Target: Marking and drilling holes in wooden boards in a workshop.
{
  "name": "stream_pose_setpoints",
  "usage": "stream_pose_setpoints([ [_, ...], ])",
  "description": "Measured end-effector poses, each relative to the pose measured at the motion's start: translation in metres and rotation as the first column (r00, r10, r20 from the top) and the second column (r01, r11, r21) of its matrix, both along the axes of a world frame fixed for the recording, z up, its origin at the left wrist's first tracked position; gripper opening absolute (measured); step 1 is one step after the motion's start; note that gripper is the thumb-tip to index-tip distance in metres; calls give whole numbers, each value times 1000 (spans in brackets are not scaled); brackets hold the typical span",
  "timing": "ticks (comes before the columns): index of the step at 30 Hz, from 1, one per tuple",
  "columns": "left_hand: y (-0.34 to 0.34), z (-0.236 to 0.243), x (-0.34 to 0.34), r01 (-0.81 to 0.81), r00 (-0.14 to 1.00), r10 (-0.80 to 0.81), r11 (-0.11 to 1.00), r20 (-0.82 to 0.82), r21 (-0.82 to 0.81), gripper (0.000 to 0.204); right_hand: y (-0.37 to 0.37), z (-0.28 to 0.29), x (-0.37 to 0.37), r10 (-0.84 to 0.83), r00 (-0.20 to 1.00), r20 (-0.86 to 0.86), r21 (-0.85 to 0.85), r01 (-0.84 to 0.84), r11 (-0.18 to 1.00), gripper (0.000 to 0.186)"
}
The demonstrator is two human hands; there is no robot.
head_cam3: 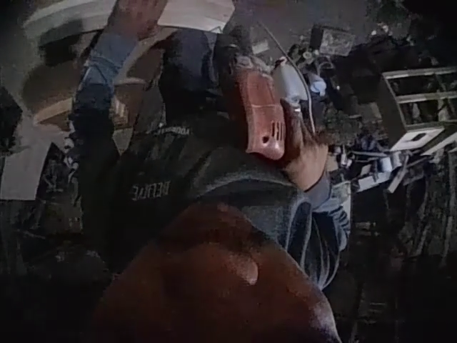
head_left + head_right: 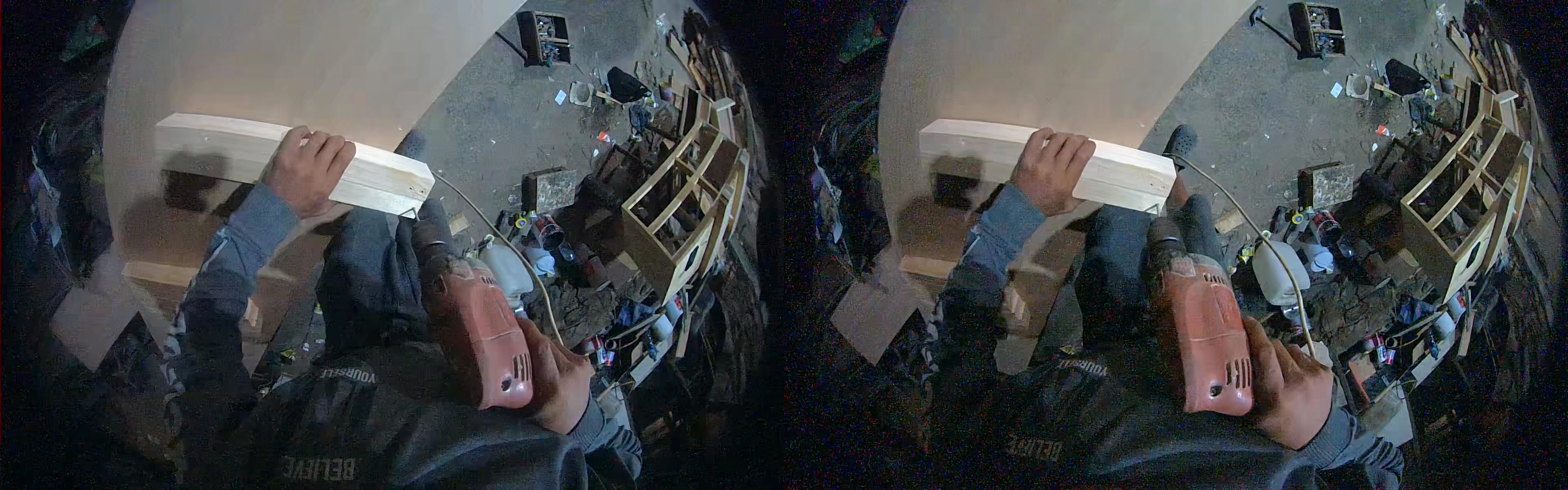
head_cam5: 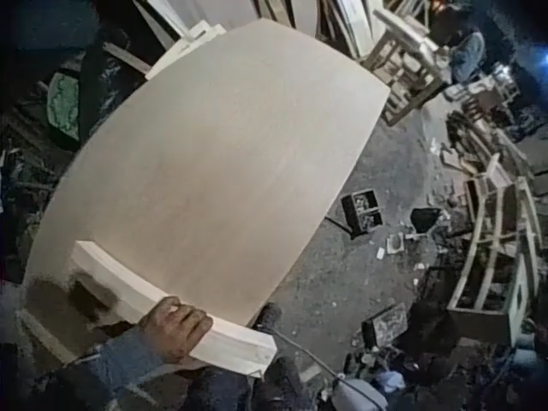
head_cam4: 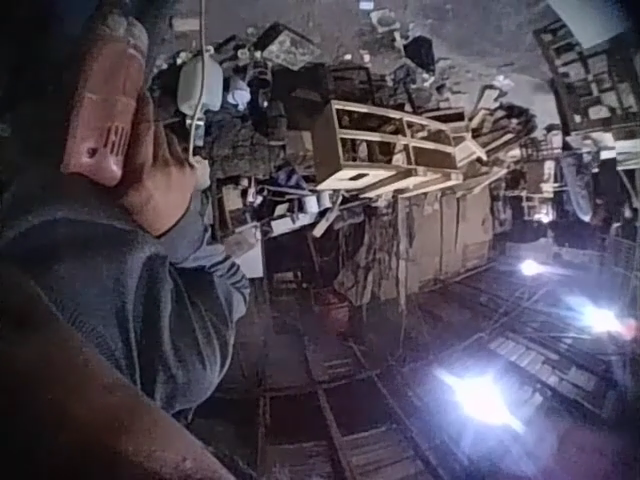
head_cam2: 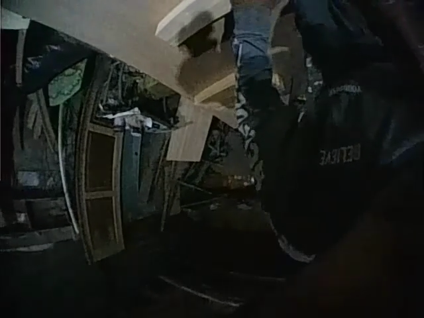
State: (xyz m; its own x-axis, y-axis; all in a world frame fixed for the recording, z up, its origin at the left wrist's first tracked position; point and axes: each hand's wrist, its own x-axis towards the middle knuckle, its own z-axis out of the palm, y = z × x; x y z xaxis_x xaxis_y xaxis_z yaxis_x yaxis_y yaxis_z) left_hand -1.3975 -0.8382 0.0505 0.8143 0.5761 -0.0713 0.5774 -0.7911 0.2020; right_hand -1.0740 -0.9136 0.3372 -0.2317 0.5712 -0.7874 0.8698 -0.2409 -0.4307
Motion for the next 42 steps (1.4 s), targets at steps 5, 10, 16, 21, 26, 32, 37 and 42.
stream_pose_setpoints([
  [5, 0, -4, 0, -1, 1000, -1, 998, 31, 67, 48, -4, -13, 0, 6, 998, 62, 15, -7, 1000, 68],
  [10, -2, -5, -1, -28, 999, 29, 998, 22, -63, 68, -11, -39, -6, 12, 1000, 25, 69, -14, 997, 73],
  [16, -4, -4, 1, -39, 999, 36, 995, -36, -92, 81, -26, -35, -11, -106, 994, -18, 44, 107, 993, 78],
  [21, -3, -4, 2, -27, 997, 23, 998, -72, -64, 86, -36, -14, -19, -278, 960, -34, -18, 278, 960, 68],
  [26, -4, -1, 6, -3, 979, 2, 1000, -203, -4, 85, -43, 8, -16, -192, 981, 14, 21, 192, 981, 67],
  [32, -3, 0, 9, -24, 989, 21, 1000, -143, -18, 84, -48, 20, -10, -65, 998, -13, 151, 67, 986, 98],
  [37, -2, 0, 9, -38, 982, 8, 987, -190, -154, 83, -47, 38, -5, -167, 984, -62, 100, 173, 980, 81],
  [42, -2, -3, 9, -37, 983, 13, 992, -185, -125, 84, -47, 40, 3, -264, 961, -86, 10, 266, 964, 70],
])
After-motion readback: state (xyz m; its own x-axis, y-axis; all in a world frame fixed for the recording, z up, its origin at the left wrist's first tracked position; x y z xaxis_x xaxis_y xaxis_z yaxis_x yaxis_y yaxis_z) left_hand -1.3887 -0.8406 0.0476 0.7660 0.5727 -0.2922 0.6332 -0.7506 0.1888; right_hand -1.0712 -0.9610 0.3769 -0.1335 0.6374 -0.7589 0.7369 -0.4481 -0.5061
